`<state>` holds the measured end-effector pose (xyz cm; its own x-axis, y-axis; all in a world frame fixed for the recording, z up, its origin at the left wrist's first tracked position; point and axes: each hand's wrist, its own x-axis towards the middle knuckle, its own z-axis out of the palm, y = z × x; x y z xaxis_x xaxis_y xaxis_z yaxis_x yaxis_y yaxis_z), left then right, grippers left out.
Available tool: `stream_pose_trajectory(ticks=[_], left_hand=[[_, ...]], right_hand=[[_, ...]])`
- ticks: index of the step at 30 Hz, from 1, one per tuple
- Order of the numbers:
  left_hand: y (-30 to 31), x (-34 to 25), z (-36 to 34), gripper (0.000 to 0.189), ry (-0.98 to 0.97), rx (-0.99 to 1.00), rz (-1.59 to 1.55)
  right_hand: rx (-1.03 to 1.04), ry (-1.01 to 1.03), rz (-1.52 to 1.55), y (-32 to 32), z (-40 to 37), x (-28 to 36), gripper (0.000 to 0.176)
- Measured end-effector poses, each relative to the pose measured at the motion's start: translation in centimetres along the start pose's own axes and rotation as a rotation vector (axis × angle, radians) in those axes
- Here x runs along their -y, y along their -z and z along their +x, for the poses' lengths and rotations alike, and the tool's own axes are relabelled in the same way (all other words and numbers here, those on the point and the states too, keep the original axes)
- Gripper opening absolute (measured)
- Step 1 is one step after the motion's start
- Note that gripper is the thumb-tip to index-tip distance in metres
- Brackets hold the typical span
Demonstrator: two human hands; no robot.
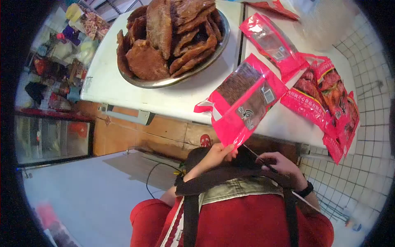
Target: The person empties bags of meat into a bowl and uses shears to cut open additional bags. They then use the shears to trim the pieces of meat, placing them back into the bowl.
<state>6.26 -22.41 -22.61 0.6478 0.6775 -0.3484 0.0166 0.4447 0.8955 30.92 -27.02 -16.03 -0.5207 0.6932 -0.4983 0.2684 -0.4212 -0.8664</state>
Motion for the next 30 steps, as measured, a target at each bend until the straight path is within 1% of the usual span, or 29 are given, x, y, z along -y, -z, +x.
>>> stream_pose_trajectory(ticks=[1,3,4,5,6,8,10,12,13,15,16,17,18,19,20,21,22,23,25,26,27,28,29,30], left_hand=[[-0.2,-0.6,-0.1,0.032,0.007,-0.026,-0.005],[-0.7,-0.9,-0.5,0.03,0.022,-0.035,-0.008],[-0.7,-1.0,-0.5,0.029,0.041,-0.037,0.019],[-0.5,-1.3,-0.3,0.029,0.053,-0.044,0.049],[-0.7,-0.9,-0.3,0.03,-0.011,-0.074,0.033],[-0.6,-0.6,-0.3,0.03,-0.031,-0.07,0.036],[-0.5,-0.4,-0.3,0.03,-0.045,-0.066,0.032],[-0.3,-0.3,-0.1,0.03,-0.062,-0.028,0.034],[-0.3,-0.5,-0.2,0.03,-0.064,-0.033,0.032],[-0.4,-1.2,-0.3,0.028,0.03,-0.043,0.065],[-0.6,-1.1,-0.3,0.029,0.022,-0.059,0.046],[-0.8,-0.8,-0.3,0.029,0.008,-0.081,0.039],[-0.3,-0.6,-0.1,0.026,0.019,-0.045,0.089],[0.1,1.1,0.3,0.024,-0.053,-0.008,-0.008],[-0.4,-1.2,-0.7,0.023,-0.184,0.045,-0.092],[0.6,3.9,1.0,0.023,-0.085,0.053,0.043],[0.2,1.7,0.3,0.025,-0.125,0.039,-0.046],[0.1,-0.5,-0.3,0.027,-0.092,-0.019,0.09],[0.2,-0.2,0.4,0.029,-0.072,0.021,-0.001],[0.5,0.2,0.9,0.029,-0.107,0.026,0.016],[0.8,0.7,1.3,0.027,-0.088,-0.022,0.032],[1.0,0.8,1.7,0.026,-0.065,-0.069,0.042],[1.1,1.0,2.0,0.026,-0.085,-0.058,0.046],[1.0,1.1,2.0,0.023,-0.11,-0.036,0.061]], right_hand=[[-0.009,0.002,0.017,-0.2,0.1,0.3,0.033],[0.023,-0.021,-0.056,-0.6,0.9,1.4,0.034],[0.018,-0.016,-0.152,-0.7,1.4,1.8,0.032],[0.008,-0.008,-0.155,-0.8,1.7,1.7,0.032],[0.012,0.027,-0.117,-0.8,2.3,1.3,0.031],[0.021,0.069,-0.083,-1.1,3.0,1.4,0.031],[0.051,-0.011,0.081,-1.5,3.4,1.7,0.029],[0.035,-0.013,0.088,-1.6,3.7,1.5,0.029],[0.019,-0.02,0.099,-1.8,3.8,1.3,0.028],[0.007,-0.021,0.106,-2.0,3.9,0.8,0.025],[-0.01,-0.015,0.115,-2.1,3.9,0.7,0.022],[-0.061,0.118,-0.001,-2.4,3.8,0.6,0.017],[-0.113,0.28,-0.125,-2.5,4.1,0.6,0.013],[-0.056,0.073,0.012,-2.4,3.8,1.8,0.009],[-0.031,0.109,-0.009,-2.1,4.2,0.9,0.007],[-0.042,0.199,-0.067,-1.7,4.7,-0.8,0.007],[-0.055,0.129,-0.006,-1.4,4.7,-1.7,0.011],[-0.038,0.096,-0.131,-1.2,4.6,-1.2,0.015],[-0.014,0.084,-0.26,-0.7,4.3,-0.3,0.019],[-0.021,0.111,-0.12,-1.1,3.3,1.2,0.019],[-0.027,0.132,0.022,-1.5,2.7,2.3,0.02],[-0.062,0.175,-0.174,-1.5,3.0,2.0,0.018],[-0.044,0.195,-0.044,-1.4,3.0,1.9,0.019],[-0.031,0.205,0.024,-1.4,3.1,1.3,0.019]])
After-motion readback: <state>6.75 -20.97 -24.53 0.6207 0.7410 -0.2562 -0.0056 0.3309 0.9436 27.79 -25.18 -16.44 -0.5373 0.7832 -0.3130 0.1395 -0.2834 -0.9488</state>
